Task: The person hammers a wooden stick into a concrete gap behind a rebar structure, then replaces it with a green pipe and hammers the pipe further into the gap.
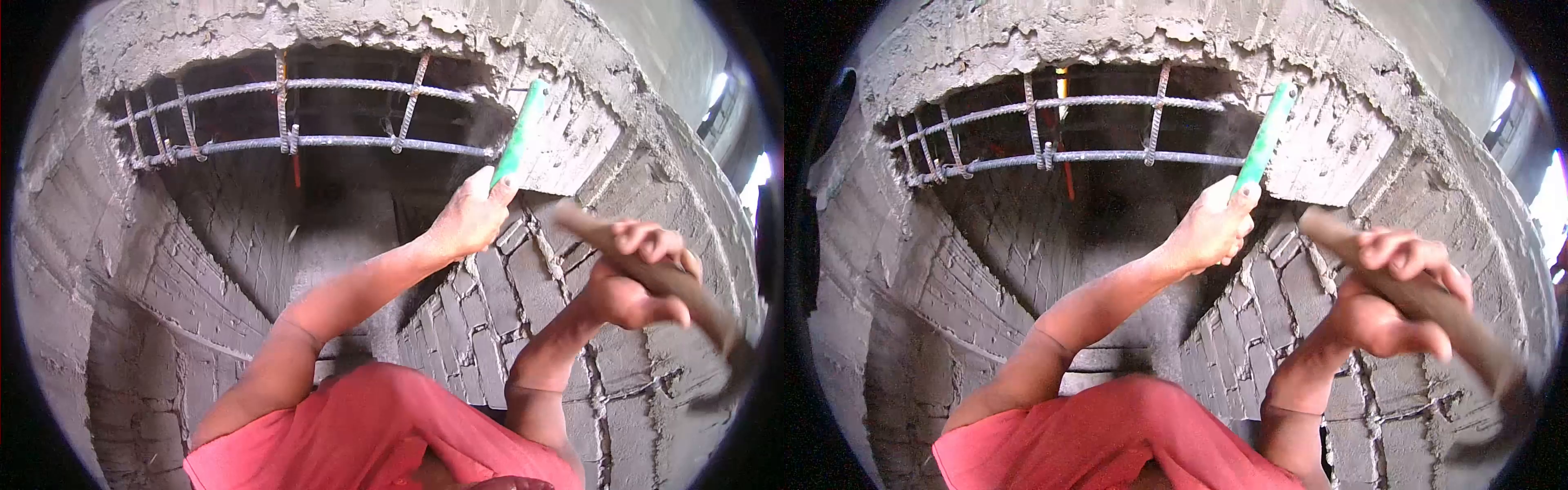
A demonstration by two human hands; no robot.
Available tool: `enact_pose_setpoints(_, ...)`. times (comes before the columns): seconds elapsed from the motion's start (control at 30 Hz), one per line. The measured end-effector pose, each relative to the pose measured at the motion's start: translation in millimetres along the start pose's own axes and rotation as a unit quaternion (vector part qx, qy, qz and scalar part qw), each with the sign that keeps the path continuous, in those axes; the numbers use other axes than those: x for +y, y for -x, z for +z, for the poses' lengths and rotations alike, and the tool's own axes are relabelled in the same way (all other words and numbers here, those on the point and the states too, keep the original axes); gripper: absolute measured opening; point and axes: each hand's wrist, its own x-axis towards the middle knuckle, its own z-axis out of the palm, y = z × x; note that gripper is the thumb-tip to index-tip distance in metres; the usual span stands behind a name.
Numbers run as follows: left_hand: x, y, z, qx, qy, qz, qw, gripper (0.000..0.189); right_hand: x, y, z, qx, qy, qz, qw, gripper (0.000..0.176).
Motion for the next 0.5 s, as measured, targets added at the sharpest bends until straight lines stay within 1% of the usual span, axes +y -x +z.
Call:
enact_pose_setpoints(0.03, 0.1, -0.6, -1.2, -0.009, 0.035, -0.016, 0.999, 0.047, 3.7, -5.3, 3.2, -0.006, -0.042, -0.046, 0.998, 0.065)
enact_pose_setpoints(0.07, -0.5, -1.1, -2.7, -0.011, 0.036, -0.016, 0.999, 0.047, 7.3, -9.6, 5.4, -0.012, -0.081, -0.091, 0.992, 0.068)
enact_pose_setpoints(0.1, -1.7, -1.4, -4.1, -0.003, 0.013, -0.009, 1.0, 0.047, 16.7, -3.0, 0.8, -0.028, -0.018, -0.086, 0.996, 0.07)
enact_pose_setpoints(0.13, -4.3, -2.5, -4.9, 0.004, -0.01, -0.002, 1.0, 0.048, 34.7, 17.4, 3.8, -0.006, -0.016, -0.015, 1.0, 0.066)
enact_pose_setpoints(0.17, -13.5, -7.2, -6.9, 0.014, -0.043, 0.04, 0.998, 0.048, 53.7, 39.6, -7.5, -0.065, 0.342, 0.003, 0.938, 0.056)
enact_pose_setpoints(0.2, -9.5, -6.3, -6.9, 0.016, -0.05, 0.039, 0.998, 0.049, 47.7, 50.8, -8.8, -0.094, 0.289, 0.319, 0.898, 0.046)
enact_pose_setpoints(0.23, -4.4, -6.9, -4.7, 0.019, -0.046, 0.044, 0.998, 0.049, 49.6, 58.3, -1.9, -0.084, 0.243, 0.425, 0.868, 0.043)
enact_pose_setpoints(0.27, 0.6, -0.2, -2.2, 0.019, -0.045, 0.038, 0.998, 0.05, 45.4, 54.7, -6.0, -0.127, 0.313, 0.364, 0.868, 0.042)
enact_pose_setpoints(0.33, 9.1, 0.5, -2.8, 0.008, -0.041, 0.05, 0.998, 0.05, 23.6, 48.8, 0.0, -0.035, 0.226, 0.362, 0.904, 0.043)
enact_pose_setpoints(0.37, 9.0, 2.2, -3.5, 0.003, -0.024, 0.027, 0.999, 0.05, 9.9, 40.9, 5.0, -0.006, 0.187, 0.322, 0.928, 0.044)
enact_pose_setpoints(0.4, 9.4, 2.8, -5.1, -0.003, -0.007, 0.005, 1.0, 0.049, -4.0, 27.7, 12.4, 0.031, 0.165, 0.256, 0.952, 0.047)
enact_pose_setpoints(0.43, 11.3, 3.1, -6.8, -0.008, -0.008, -0.002, 1.0, 0.048, -13.6, 13.8, 8.2, 0.089, -0.011, 0.247, 0.965, 0.057)
enact_pose_setpoints(0.47, 11.9, 2.4, -9.5, -0.01, -0.006, -0.001, 1.0, 0.048, -20.0, 0.0, 4.8, 0.077, -0.053, 0.141, 0.986, 0.063)
enact_pose_setpoints(0.5, 11.6, 2.1, -11.8, -0.006, -0.015, -0.009, 1.0, 0.048, -23.9, -14.5, 4.4, -0.027, 0.049, 0.014, 0.998, 0.066)
